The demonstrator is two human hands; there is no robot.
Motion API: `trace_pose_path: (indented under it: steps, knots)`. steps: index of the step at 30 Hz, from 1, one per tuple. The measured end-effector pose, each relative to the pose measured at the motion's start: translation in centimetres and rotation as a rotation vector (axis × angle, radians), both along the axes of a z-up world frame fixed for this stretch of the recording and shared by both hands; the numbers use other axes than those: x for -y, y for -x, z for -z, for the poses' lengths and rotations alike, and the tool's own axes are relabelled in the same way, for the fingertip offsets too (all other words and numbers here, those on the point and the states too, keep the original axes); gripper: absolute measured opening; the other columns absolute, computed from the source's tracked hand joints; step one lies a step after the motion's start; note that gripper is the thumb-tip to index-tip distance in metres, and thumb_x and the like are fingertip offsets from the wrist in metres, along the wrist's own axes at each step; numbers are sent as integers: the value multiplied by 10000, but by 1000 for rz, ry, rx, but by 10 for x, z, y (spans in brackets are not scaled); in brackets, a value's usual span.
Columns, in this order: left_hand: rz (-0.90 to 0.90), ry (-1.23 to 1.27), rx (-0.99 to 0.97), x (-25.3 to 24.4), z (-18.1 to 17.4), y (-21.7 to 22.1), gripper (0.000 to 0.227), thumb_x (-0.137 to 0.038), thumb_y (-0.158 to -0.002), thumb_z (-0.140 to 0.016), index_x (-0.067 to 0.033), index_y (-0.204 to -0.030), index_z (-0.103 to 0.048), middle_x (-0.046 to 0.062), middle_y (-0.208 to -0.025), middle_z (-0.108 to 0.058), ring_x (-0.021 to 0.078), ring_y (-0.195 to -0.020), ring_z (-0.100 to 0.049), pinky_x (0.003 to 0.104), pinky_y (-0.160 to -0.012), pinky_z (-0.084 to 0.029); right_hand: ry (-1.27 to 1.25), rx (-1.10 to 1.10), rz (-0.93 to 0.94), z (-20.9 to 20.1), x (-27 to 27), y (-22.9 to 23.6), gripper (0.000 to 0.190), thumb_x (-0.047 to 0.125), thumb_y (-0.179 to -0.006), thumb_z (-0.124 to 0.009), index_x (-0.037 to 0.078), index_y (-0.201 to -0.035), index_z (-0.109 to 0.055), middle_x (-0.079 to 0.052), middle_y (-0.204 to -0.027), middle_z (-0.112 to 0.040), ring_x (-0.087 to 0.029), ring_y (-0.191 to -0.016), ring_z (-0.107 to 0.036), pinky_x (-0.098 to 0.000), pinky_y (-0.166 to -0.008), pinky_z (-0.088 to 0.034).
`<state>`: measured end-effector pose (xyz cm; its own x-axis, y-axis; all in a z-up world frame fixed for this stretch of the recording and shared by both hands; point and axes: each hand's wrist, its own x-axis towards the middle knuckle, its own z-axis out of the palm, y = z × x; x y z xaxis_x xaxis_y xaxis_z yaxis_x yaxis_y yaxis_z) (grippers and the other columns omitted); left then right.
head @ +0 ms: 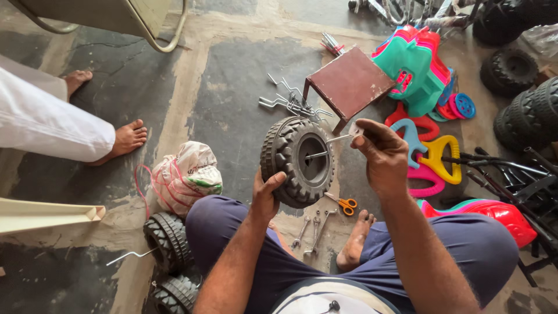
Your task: The person sits on the floor and assembles small toy wheels by inserting metal rods into the wheel hubs. They handle multiple wheels, using a metal rod to secure the axle, and place the finished wheels aside.
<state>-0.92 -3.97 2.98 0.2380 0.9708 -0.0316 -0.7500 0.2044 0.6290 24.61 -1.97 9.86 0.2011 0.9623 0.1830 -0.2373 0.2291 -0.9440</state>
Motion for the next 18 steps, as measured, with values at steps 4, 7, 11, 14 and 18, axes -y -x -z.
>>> trace_pose_path:
  steps: [4,7,11,14,18]
  knots:
    - [-3,-3,27,6,3,3,539,-213,-868,-787,31,-1307,-591,110,-1144,-687,204,-1019,-684,350,-906,-569,29,-132,17,5,7,-2,313,9,-946,-756,-63,-1241,-683,-76,-1003,-725,-147,-855,-696,-292,-816,-585]
    - [-15,-10,13,8,4,3,547,-196,-867,-795,9,-1324,-575,95,-1146,-670,191,-1012,-669,351,-896,-565,50,-186,-30,6,11,-3,305,14,-953,-755,-66,-1239,-685,-80,-986,-722,-148,-852,-700,-308,-811,-600]
    - [-3,-9,16,11,5,4,552,-197,-858,-794,7,-1321,-574,91,-1159,-673,188,-1031,-669,347,-919,-564,56,-167,-68,5,13,-3,306,9,-967,-756,-68,-1256,-689,-81,-985,-719,-146,-854,-698,-304,-814,-595]
    - [5,12,35,12,5,6,549,-205,-857,-791,6,-1316,-577,91,-1149,-675,193,-1026,-672,349,-916,-566,149,-219,-121,-4,9,-5,315,8,-922,-754,-48,-1225,-687,-73,-1001,-735,-143,-850,-712,-313,-805,-609]
    - [5,2,16,14,9,9,548,-209,-861,-787,-3,-1321,-573,86,-1153,-667,190,-1028,-665,347,-908,-563,168,-182,-121,-9,4,-3,287,40,-952,-766,-52,-1217,-709,-80,-973,-740,-144,-828,-710,-300,-800,-599]
